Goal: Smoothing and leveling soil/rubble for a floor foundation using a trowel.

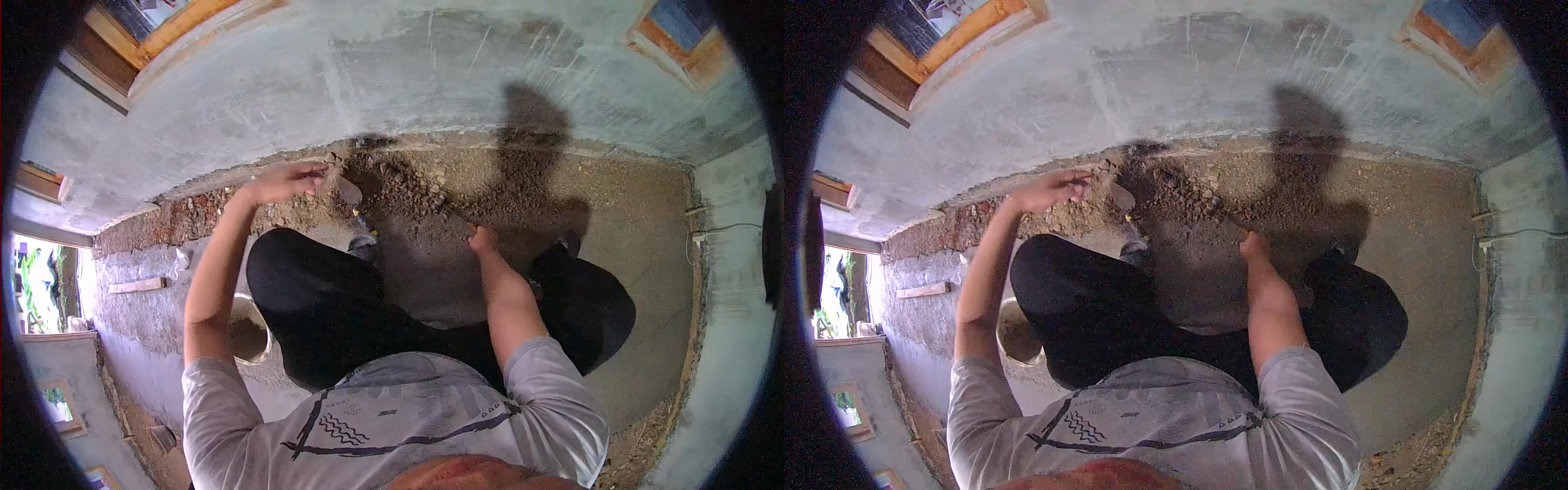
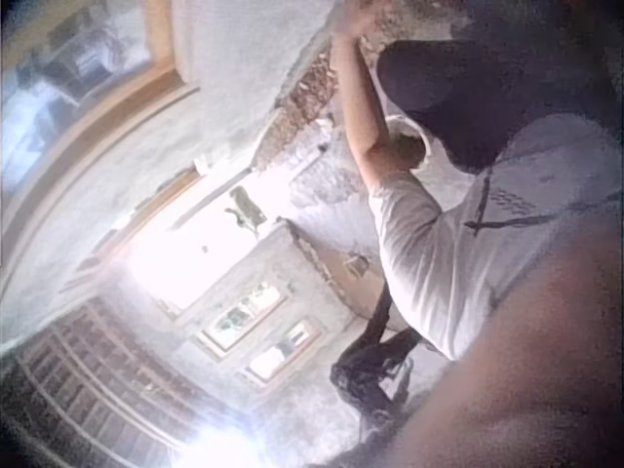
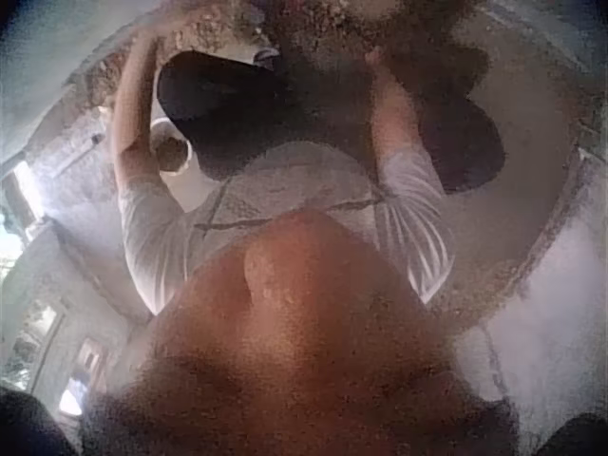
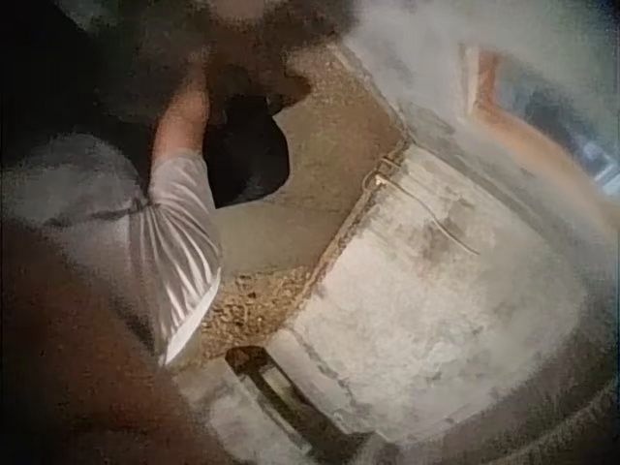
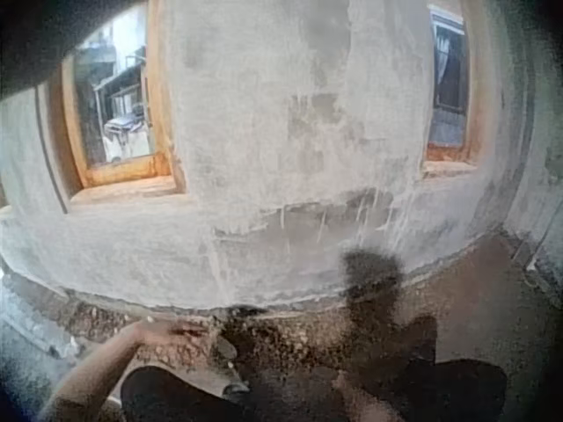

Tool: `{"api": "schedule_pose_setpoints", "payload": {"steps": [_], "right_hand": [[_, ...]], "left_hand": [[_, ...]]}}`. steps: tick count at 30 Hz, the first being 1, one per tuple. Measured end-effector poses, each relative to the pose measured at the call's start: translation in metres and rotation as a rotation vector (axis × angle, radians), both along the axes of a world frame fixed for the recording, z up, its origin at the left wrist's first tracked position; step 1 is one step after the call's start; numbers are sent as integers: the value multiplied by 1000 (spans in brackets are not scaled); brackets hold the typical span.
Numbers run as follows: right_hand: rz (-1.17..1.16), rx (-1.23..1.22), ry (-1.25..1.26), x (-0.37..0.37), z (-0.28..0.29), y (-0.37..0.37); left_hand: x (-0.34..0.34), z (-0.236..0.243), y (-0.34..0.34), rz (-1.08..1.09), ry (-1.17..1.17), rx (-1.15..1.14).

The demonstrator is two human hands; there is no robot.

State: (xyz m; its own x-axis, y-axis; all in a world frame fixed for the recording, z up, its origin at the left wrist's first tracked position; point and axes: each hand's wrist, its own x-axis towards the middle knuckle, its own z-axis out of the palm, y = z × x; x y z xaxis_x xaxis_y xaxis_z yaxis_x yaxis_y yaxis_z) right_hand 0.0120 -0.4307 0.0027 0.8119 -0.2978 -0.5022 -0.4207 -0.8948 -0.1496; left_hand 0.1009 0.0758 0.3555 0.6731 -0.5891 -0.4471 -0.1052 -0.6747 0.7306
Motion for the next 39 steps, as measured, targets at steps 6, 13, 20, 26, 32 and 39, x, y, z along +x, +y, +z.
{"api": "schedule_pose_setpoints", "payload": {"steps": [6, 13, 20, 26, 32, 39], "right_hand": [[135, -71, -13, 11, 31, 40], [158, -46, -135, 16, -19, 16], [161, -51, -157, 18, -25, 15], [132, 62, -71, 10, -13, 6], [170, -16, 97, 25, 17, 39], [109, 137, -53, 55, 13, 57]], "left_hand": [[-26, -234, 5, 254, 302, -108], [-54, -329, -97, 141, 29, -212], [-80, -365, -106, 226, -262, -248], [-73, -366, -103, 213, -267, -227], [-85, -368, -97, 207, -244, -200], [-93, -369, -90, 236, -283, -210]]}}
